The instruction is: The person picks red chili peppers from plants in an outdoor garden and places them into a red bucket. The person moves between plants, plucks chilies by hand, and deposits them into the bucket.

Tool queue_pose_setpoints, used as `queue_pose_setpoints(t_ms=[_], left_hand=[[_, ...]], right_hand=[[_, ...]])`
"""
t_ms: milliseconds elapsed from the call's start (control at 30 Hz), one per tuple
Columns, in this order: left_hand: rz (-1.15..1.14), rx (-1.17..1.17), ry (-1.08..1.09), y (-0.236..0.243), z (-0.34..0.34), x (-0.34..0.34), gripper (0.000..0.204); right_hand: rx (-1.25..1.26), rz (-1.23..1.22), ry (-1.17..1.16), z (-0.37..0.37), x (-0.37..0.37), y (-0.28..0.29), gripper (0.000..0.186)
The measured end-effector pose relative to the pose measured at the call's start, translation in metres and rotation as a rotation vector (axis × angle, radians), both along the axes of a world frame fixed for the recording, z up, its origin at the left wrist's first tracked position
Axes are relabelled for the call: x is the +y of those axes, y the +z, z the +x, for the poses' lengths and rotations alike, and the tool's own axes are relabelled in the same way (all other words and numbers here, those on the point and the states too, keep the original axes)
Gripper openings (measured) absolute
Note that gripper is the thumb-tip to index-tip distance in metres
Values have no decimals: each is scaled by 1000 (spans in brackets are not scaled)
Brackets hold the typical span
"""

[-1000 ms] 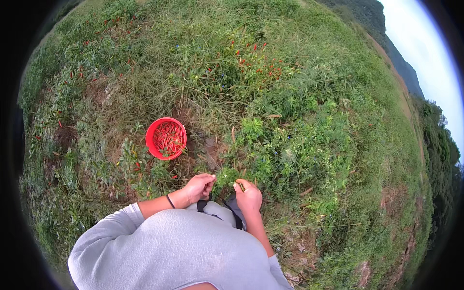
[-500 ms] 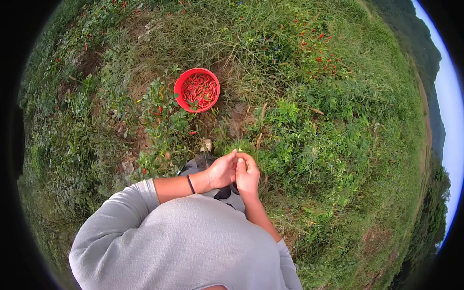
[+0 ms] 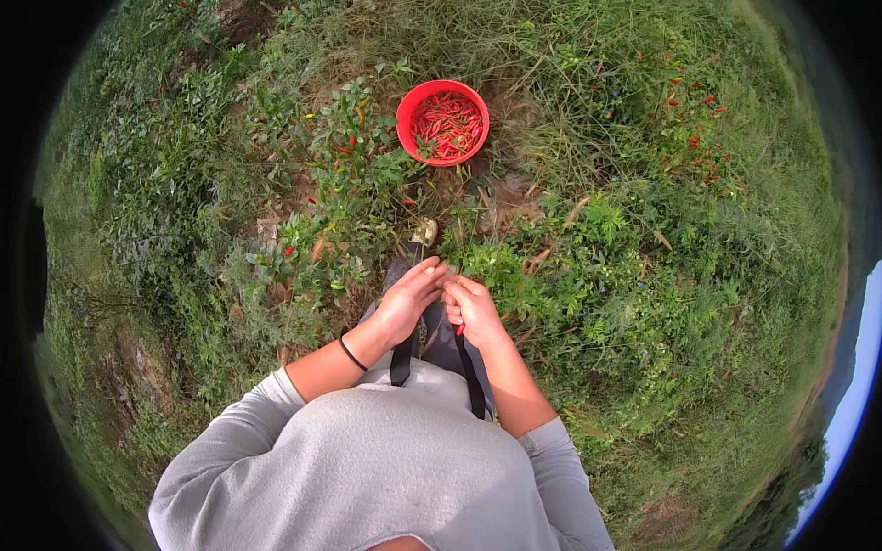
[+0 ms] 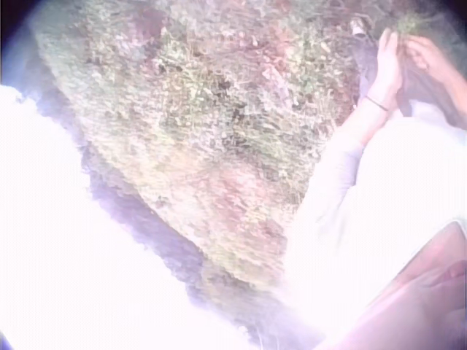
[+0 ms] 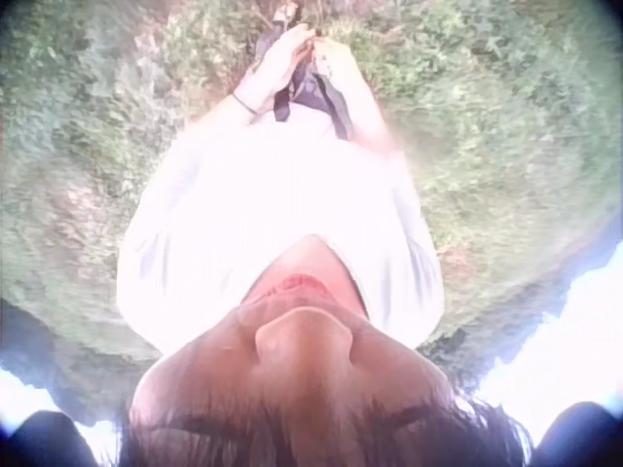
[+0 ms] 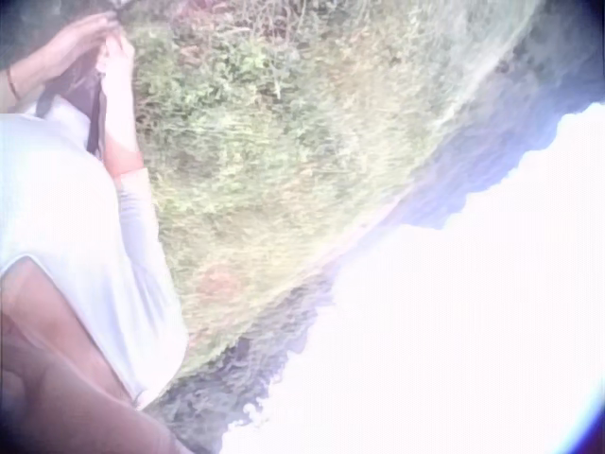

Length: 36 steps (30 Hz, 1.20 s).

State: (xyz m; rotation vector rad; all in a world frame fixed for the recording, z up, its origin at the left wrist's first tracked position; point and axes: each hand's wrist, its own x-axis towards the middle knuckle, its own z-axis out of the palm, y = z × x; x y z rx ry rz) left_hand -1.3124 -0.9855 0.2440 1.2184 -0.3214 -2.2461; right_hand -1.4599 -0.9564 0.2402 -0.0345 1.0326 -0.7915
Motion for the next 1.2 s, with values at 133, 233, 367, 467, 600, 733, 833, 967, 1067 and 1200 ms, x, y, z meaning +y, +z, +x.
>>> queue_pose_setpoints(t_ms=[133, 233, 367, 467, 600, 733, 833, 967, 1067, 1200], left_hand=[[-255, -277, 107, 19, 35, -28, 44], [-265, -380, 137, 27, 65, -35, 38], [-202, -439, 29, -10, 79, -26, 30], [-184, -459, -37, -55, 54, -41, 25], [-212, -385, -90, -112, 22, -78, 24], [-111, -285, -100, -160, 16, -91, 23], [-51, -304, -94, -178, 26, -83, 21], [-3, -368, -41, -182, 57, -80, 19], [25, -286, 41, -173, 57, -88, 18], [-39, -375, 122, -176, 59, -77, 26]], right_hand=[[-59, 44, 5, -19, -44, -20, 16], [-9, -18, 7, -23, -93, -76, 16], [718, -108, 215, -3, -163, -178, 18], [1120, -169, 659, 20, -197, -229, 25], [1365, -541, 1239, 51, -208, -284, 21], [1308, -462, 1512, 58, -211, -348, 20], [1317, -442, 1607, 61, -205, -367, 18], [1280, -258, 1149, 75, -186, -363, 23], [1229, -354, 644, 57, -145, -378, 28], [838, -64, 166, 85, -115, -342, 20]])
